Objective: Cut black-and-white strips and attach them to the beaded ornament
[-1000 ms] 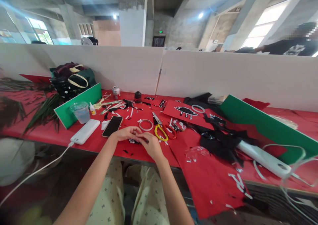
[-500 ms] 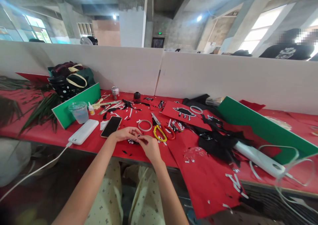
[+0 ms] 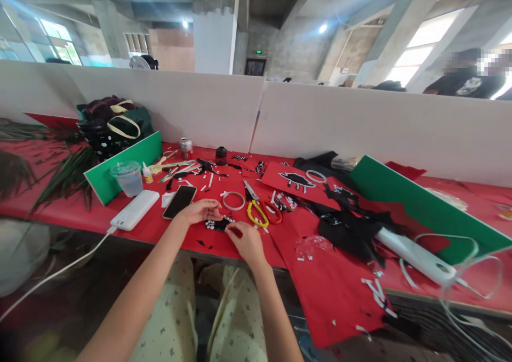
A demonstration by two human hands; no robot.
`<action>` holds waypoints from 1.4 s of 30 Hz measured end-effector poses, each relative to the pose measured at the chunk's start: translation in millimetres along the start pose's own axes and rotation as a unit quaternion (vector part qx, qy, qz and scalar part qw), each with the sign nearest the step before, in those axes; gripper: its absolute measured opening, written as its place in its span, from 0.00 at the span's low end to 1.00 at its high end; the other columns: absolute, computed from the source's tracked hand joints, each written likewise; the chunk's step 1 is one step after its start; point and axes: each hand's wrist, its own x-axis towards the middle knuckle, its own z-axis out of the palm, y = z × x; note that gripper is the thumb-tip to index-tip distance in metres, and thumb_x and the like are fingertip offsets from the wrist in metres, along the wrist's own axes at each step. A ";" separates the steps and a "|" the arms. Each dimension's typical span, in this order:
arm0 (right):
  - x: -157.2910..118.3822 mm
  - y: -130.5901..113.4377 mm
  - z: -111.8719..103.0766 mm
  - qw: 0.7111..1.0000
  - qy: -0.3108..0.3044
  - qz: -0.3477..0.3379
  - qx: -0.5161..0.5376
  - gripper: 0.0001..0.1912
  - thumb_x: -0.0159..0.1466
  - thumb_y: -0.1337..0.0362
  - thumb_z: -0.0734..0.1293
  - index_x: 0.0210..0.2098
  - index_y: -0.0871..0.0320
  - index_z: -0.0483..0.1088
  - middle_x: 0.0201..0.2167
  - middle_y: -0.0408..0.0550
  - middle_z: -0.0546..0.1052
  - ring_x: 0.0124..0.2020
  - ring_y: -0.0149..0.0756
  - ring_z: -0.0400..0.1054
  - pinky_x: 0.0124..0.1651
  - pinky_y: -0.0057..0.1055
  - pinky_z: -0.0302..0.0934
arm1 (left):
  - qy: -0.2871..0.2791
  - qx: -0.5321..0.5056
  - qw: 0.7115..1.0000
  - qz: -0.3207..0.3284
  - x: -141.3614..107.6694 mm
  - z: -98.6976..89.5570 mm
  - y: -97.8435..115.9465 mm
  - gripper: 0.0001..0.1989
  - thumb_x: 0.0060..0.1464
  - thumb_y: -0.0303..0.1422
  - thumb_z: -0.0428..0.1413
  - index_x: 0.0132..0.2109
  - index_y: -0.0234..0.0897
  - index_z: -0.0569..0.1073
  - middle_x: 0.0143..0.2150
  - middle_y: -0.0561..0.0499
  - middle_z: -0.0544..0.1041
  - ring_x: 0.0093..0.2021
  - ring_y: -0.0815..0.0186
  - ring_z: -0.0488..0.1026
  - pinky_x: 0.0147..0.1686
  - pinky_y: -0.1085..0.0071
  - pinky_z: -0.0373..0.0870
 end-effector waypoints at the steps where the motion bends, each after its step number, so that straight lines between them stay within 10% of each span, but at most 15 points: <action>1: -0.2 -0.5 0.1 1.000 -0.003 -0.001 -0.007 0.08 0.59 0.60 0.65 0.33 0.55 0.75 0.34 0.48 0.79 0.37 0.40 0.73 0.40 0.33 0.65 | 0.019 -0.022 1.000 0.010 0.7 -2.1 0.3 0.08 0.47 0.31 0.61 0.34 0.29 0.73 0.26 0.47 0.78 0.31 0.61 0.78 0.44 0.62 0.72; 6: -1.7 1.0 0.1 1.000 0.005 0.000 -0.006 0.09 0.59 0.59 0.65 0.33 0.55 0.75 0.34 0.48 0.79 0.37 0.40 0.73 0.40 0.34 0.66 | 0.103 -0.009 0.985 0.141 3.8 -3.2 -1.1 0.09 0.45 0.27 0.62 0.35 0.32 0.73 0.28 0.50 0.78 0.34 0.66 0.76 0.49 0.63 0.68; 12: -3.9 10.0 1.4 0.998 0.044 0.014 0.038 0.11 0.59 0.57 0.64 0.34 0.57 0.75 0.34 0.51 0.79 0.34 0.40 0.73 0.35 0.33 0.66 | -0.002 0.180 0.976 0.124 6.7 5.3 -5.8 0.25 0.30 0.13 0.62 0.40 0.34 0.76 0.46 0.46 0.77 0.54 0.61 0.69 0.61 0.62 0.53; 21: -11.2 10.0 -7.0 0.980 0.109 0.063 0.151 0.16 0.57 0.52 0.66 0.35 0.59 0.75 0.34 0.52 0.79 0.32 0.39 0.73 0.30 0.31 0.67 | -0.017 0.215 0.967 0.132 11.8 0.1 -8.7 0.25 0.30 0.12 0.60 0.39 0.35 0.77 0.46 0.46 0.77 0.54 0.60 0.69 0.62 0.58 0.52; 28: 9.2 -11.5 2.0 0.999 0.004 -0.032 -0.010 0.07 0.58 0.62 0.66 0.31 0.55 0.77 0.34 0.50 0.78 0.39 0.40 0.71 0.43 0.35 0.64 | -0.027 0.211 0.968 0.131 10.7 0.5 -8.3 0.24 0.31 0.14 0.62 0.40 0.35 0.76 0.46 0.45 0.77 0.53 0.60 0.70 0.61 0.60 0.54; 42: 16.7 -17.5 10.3 0.996 -0.058 0.022 -0.058 0.05 0.55 0.66 0.68 0.29 0.51 0.77 0.33 0.45 0.78 0.34 0.38 0.72 0.37 0.31 0.62 | -0.025 0.211 0.969 0.124 8.9 2.6 -6.7 0.23 0.32 0.14 0.61 0.40 0.34 0.76 0.46 0.44 0.77 0.51 0.61 0.71 0.59 0.61 0.56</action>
